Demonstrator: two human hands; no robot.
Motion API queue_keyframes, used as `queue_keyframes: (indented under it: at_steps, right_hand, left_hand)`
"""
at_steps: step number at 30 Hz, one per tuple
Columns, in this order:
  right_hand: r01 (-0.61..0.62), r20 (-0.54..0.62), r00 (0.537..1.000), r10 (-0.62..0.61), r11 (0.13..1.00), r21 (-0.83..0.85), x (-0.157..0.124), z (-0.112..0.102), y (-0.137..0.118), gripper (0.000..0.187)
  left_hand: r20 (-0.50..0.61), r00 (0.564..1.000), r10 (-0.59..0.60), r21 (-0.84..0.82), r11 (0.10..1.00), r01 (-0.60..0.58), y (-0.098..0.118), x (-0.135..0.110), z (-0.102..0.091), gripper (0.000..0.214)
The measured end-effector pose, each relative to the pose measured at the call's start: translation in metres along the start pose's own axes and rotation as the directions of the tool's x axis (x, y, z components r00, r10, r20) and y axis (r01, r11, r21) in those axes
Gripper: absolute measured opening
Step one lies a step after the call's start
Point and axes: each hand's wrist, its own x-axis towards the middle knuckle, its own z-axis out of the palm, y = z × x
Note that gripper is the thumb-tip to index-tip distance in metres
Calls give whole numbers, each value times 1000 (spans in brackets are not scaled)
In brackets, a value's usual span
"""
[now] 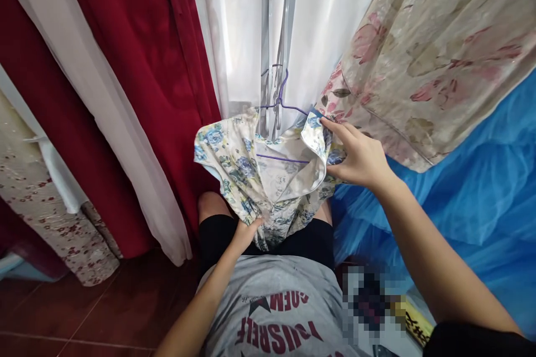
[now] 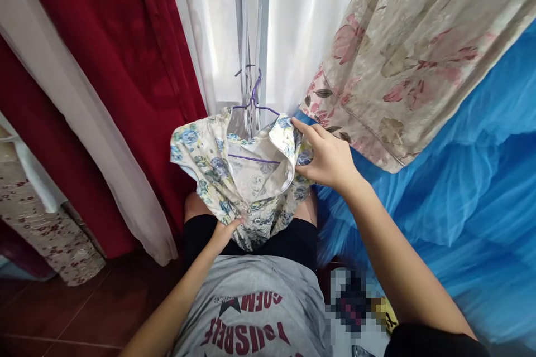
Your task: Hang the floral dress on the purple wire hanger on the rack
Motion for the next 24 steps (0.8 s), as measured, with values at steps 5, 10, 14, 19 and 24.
queue_keyframes:
  at_steps: [5, 10, 14, 19, 24]
  right_hand:
    - [-217, -479, 826, 297, 952, 216, -60, 38, -41, 41]
    - [-438, -15, 733, 680, 489, 754, -128, 115, -98, 34]
    - [-591, 452, 795, 404, 348, 728, -137, 144, -110, 35]
    - [-578, 468, 813, 347, 378, 724, -135, 139, -104, 34]
    - [-608, 421, 766, 486, 333, 721, -140, 143, -106, 34]
  left_hand:
    - [-68, 997, 47, 10, 999, -46, -13, -20, -4, 41]
    - [13, 998, 63, 76, 995, -64, -9, -38, -5, 42]
    - [74, 991, 111, 157, 980, -122, -6, -47, 1, 50]
    - [159, 970, 182, 234, 948, -216, -6, -53, 9, 47]
    - [233, 951, 201, 269, 927, -262, 1, -57, 13, 45]
